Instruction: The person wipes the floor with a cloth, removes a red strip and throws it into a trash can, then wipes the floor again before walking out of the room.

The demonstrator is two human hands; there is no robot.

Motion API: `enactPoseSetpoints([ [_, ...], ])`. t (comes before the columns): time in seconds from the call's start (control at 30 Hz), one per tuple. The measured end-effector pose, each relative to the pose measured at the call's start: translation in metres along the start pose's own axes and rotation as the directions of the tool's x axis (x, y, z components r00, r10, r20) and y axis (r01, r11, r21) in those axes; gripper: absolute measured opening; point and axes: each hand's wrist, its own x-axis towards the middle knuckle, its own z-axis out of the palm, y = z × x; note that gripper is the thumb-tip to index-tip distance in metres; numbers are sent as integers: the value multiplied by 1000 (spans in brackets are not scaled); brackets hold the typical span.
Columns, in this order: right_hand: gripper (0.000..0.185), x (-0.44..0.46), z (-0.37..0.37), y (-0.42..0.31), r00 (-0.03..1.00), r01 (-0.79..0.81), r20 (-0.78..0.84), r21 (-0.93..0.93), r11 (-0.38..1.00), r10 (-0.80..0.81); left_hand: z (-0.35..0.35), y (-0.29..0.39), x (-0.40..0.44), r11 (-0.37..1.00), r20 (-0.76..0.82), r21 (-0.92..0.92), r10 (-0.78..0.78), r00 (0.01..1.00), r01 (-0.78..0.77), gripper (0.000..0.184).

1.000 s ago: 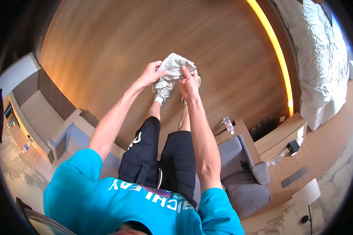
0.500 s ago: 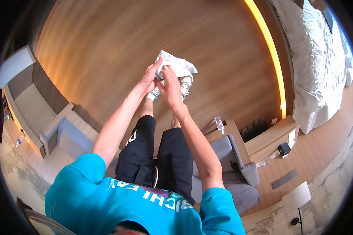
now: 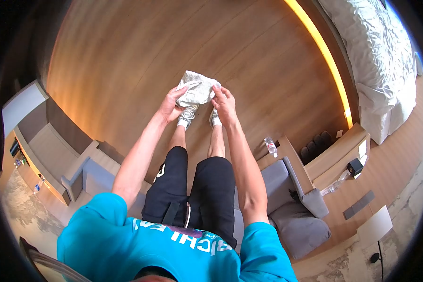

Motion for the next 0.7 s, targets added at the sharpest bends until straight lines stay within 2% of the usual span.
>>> enactPoseSetpoints([
  [0.07,32,1,1,-1,1000,4,15,14,1000,-4,-3,-3,2,982,-61,186,57,996,-45,36],
  [0.1,32,3,2,0,1000,3,20,14,1000,-4,-1,-3,4,972,-60,226,85,995,-69,36],
  [0.13,27,4,2,0,998,68,-4,-92,993,-69,-1,-1,4,971,-61,227,88,994,-72,36],
  [0.17,23,5,2,0,990,130,-22,-199,971,-137,-2,3,5,934,-46,345,118,992,-95,37],
  [0.2,23,5,2,0,990,134,-19,-200,971,-140,-2,6,5,881,-27,458,146,989,-117,38],
  [0.27,21,8,2,1,976,218,44,-258,941,-214,-2,14,9,870,-33,479,149,988,-115,35],
  [0.33,21,11,2,-1,971,237,50,-302,923,-232,-5,19,15,767,-40,636,140,989,-83,33],
  [0.4,22,15,2,-4,958,283,74,-388,877,-277,-11,17,20,762,-68,641,175,982,-92,30],
  [0.47,23,16,6,-10,949,309,80,-428,850,-305,-33,12,32,568,-24,812,267,963,-137,28],
  [0.5,24,17,6,-11,940,331,83,-465,821,-332,-32,10,31,569,-30,812,269,963,-133,28],
  [0.57,26,19,7,-12,933,339,67,-490,803,-353,-31,5,32,390,-27,908,423,906,-155,25],
  [0.6,28,21,8,-14,924,349,50,-516,782,-379,-26,5,31,391,-34,908,428,903,-151,25],
  [0.67,34,21,7,-15,919,357,60,-542,761,-389,-17,2,27,281,-114,959,459,881,-22,23],
  [0.7,36,21,6,-17,922,344,54,-568,747,-384,-18,-3,29,257,-121,966,483,867,-9,20],
])
